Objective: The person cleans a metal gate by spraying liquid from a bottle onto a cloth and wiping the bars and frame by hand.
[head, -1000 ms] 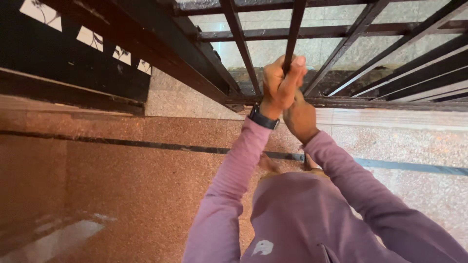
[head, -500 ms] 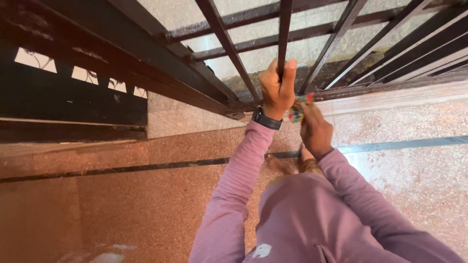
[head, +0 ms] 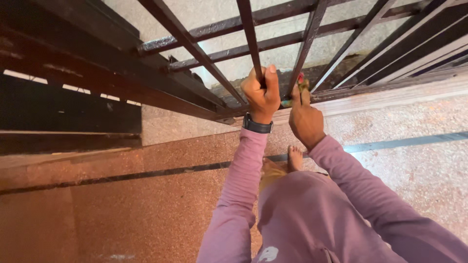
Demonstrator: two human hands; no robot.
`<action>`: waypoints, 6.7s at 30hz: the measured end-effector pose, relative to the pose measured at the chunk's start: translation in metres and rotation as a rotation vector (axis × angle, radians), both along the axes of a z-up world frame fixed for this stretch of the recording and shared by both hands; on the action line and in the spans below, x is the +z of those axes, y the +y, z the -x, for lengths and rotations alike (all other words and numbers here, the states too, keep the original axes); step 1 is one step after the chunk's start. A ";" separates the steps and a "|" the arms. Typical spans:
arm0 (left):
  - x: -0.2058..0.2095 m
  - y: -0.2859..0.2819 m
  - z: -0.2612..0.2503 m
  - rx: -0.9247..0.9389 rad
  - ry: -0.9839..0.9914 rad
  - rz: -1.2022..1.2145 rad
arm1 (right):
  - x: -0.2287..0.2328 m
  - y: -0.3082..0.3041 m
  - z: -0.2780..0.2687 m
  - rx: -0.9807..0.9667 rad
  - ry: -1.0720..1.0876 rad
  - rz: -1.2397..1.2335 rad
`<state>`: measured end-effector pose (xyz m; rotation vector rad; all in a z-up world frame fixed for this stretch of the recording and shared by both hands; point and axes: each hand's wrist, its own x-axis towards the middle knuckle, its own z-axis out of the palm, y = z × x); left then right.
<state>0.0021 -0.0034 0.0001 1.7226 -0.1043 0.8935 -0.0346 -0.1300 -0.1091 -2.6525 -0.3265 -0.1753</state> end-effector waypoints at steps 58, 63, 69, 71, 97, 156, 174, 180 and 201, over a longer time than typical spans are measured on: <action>-0.010 -0.013 -0.004 0.135 -0.070 -0.021 | -0.008 -0.073 0.012 -0.114 -0.402 -0.450; -0.008 -0.013 -0.002 0.125 -0.071 -0.028 | 0.000 -0.050 -0.012 -0.065 -0.431 -0.498; -0.009 -0.011 -0.002 0.130 -0.058 -0.009 | -0.036 -0.054 -0.038 0.052 0.163 -1.090; -0.011 -0.011 -0.003 0.133 -0.058 -0.008 | -0.038 -0.062 -0.043 0.223 0.010 -1.028; -0.007 -0.010 -0.002 0.126 -0.068 -0.026 | -0.006 -0.065 -0.048 0.189 0.193 -0.886; -0.018 -0.011 -0.005 0.146 -0.071 -0.046 | -0.023 -0.112 -0.009 -0.017 -0.347 -0.271; -0.023 -0.012 -0.007 0.141 -0.078 -0.024 | -0.049 -0.126 0.007 -0.117 -0.274 -0.207; -0.019 -0.014 -0.007 0.175 -0.082 -0.042 | -0.038 -0.142 0.001 -0.212 -0.318 -0.270; -0.018 -0.013 -0.007 0.118 -0.071 -0.028 | -0.079 -0.149 -0.033 -0.251 -0.121 -0.107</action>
